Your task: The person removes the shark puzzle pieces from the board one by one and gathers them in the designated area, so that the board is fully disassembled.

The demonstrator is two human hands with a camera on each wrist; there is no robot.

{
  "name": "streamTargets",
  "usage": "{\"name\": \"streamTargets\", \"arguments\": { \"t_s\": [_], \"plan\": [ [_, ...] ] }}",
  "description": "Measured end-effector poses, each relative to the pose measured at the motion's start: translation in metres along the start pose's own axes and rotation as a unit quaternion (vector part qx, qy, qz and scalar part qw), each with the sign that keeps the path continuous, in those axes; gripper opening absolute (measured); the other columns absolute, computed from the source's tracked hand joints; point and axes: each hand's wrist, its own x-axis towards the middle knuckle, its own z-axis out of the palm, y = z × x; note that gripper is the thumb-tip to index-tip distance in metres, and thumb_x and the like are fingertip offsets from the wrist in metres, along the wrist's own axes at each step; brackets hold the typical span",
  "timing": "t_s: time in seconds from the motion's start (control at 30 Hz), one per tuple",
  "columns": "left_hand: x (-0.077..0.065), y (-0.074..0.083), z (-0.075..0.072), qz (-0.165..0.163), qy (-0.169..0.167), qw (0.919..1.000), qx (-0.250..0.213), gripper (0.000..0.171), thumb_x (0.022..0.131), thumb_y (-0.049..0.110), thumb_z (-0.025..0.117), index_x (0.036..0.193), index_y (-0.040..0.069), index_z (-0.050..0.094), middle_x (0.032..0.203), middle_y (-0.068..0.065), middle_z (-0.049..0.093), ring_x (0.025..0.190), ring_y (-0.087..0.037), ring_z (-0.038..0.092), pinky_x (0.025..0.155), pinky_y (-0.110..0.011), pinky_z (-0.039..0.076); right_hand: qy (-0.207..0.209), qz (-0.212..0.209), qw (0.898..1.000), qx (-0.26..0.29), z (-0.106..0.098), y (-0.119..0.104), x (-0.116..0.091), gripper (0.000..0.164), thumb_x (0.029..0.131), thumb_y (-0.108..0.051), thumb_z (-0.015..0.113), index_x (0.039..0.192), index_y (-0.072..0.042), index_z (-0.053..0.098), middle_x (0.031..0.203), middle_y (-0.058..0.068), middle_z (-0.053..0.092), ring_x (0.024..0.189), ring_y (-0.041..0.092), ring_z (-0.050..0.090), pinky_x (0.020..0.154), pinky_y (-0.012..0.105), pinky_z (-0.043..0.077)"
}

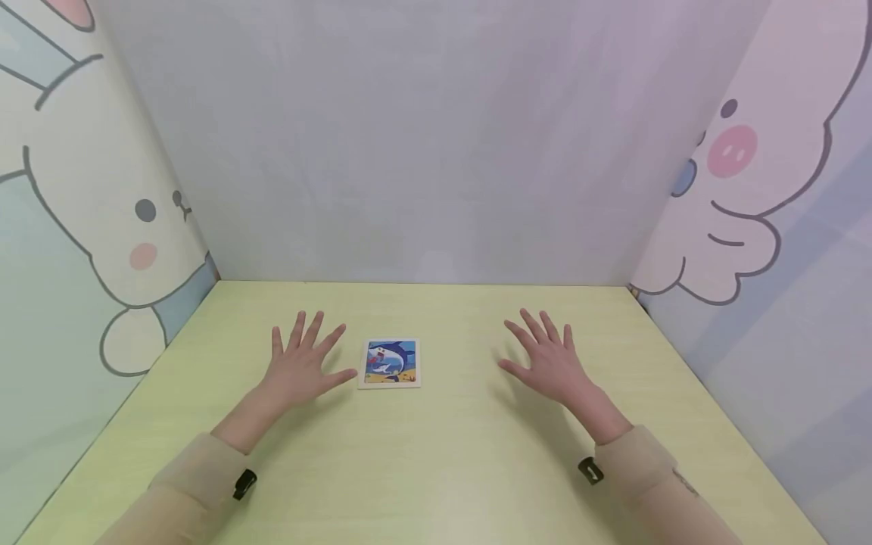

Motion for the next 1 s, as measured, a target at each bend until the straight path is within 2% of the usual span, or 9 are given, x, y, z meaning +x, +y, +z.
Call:
{"name": "streamTargets", "arguments": {
  "t_s": [0.37,0.7,1.0],
  "plan": [
    [0.012,0.007,-0.006,0.008,-0.002,1.0000,-0.002,0.087,0.082,0.072,0.048,0.151,0.023,0.025,0.158,-0.018,0.001,0.142,-0.039,-0.016,0.103,-0.070,-0.013,0.018,-0.009,1.000,0.005,-0.005,-0.018,0.023,0.073,0.087,-0.064,0.049,0.148,-0.026,0.032,0.158,0.006,0.016,0.144,0.036,0.007,0.107,0.070,0.006],
    [0.024,0.012,-0.002,0.032,0.004,0.9995,-0.002,0.086,0.082,0.067,0.054,0.149,0.021,0.029,0.157,-0.019,0.011,0.144,-0.039,-0.002,0.108,-0.067,-0.003,0.012,-0.027,0.999,0.032,-0.006,-0.046,0.051,0.071,0.089,-0.060,0.050,0.148,-0.026,0.031,0.158,0.006,0.018,0.144,0.035,0.009,0.108,0.068,0.007],
    [0.034,0.016,0.009,0.075,0.001,0.9971,-0.010,0.088,0.080,0.066,0.058,0.149,0.020,0.030,0.157,-0.017,0.012,0.144,-0.037,0.007,0.112,-0.062,0.003,-0.006,-0.052,0.994,0.092,0.008,-0.065,0.073,0.072,0.088,-0.056,0.055,0.148,-0.022,0.033,0.156,0.009,0.021,0.142,0.037,0.018,0.109,0.062,0.022]
  ]
}}
